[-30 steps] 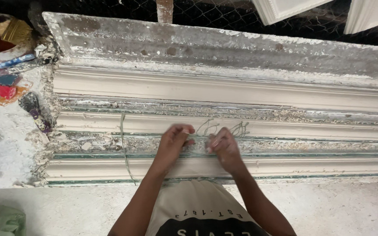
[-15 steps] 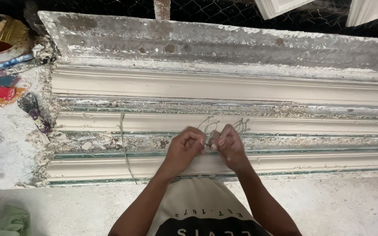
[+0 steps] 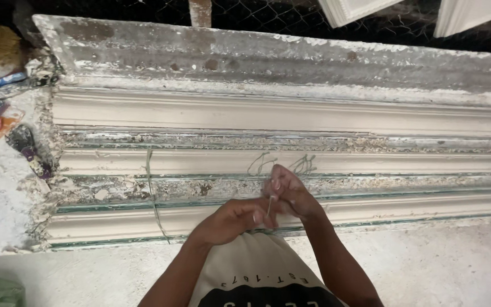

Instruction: The person cleans long decorative plaster crown-molding strips laid on a workbench. They first twist small wire floral accents attached to the molding, then run a small scraping tool along the molded grooves to remove excess plaster, and finally sweep dust off the strips with a green brush.

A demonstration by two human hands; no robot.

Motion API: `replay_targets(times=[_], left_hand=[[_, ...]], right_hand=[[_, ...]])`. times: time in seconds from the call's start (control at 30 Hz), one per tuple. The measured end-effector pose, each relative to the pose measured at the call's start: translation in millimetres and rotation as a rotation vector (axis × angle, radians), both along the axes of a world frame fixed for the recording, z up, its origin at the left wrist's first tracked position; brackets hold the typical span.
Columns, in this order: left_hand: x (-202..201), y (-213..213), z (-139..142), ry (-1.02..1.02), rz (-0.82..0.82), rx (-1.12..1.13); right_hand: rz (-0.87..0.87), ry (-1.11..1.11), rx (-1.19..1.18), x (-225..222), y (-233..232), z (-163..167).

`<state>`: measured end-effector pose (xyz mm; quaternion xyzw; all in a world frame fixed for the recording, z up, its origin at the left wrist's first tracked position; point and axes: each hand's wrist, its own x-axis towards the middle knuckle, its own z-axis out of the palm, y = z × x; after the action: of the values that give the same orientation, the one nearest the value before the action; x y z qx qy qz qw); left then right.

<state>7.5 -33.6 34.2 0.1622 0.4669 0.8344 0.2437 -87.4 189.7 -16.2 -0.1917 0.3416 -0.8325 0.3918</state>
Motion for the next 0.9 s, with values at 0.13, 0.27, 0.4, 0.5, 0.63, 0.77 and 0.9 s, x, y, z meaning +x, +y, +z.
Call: replay_targets(times=[0.13, 0.27, 0.4, 0.5, 0.63, 0.77, 0.9], left_hand=[[-2, -2, 6, 0.222, 0.057, -0.215], [-12, 8, -10, 0.064, 0.334, -0.139], [-28, 18, -34, -0.078, 0.789, -0.109], [-38, 16, -45, 0.021, 0.984, -0.275], [-36, 3, -44, -0.408, 0.580, 0.133], [-21, -4, -30, -0.239, 0.183, 0.368], [-14, 1, -19, -0.046, -0.207, 0.093]], right_hand=[[-0.074, 0.056, 0.051, 6, -8, 5], [-0.271, 0.040, -0.024, 13, -18, 11], [-0.284, 0.405, 0.307, 37, -28, 12], [-0.101, 0.573, 0.529, 44, -29, 7], [-0.259, 0.120, 0.346, 11, -15, 1], [-0.124, -0.198, 0.145, -4, 2, -3], [0.172, -0.201, -0.055, 0, 7, -6]])
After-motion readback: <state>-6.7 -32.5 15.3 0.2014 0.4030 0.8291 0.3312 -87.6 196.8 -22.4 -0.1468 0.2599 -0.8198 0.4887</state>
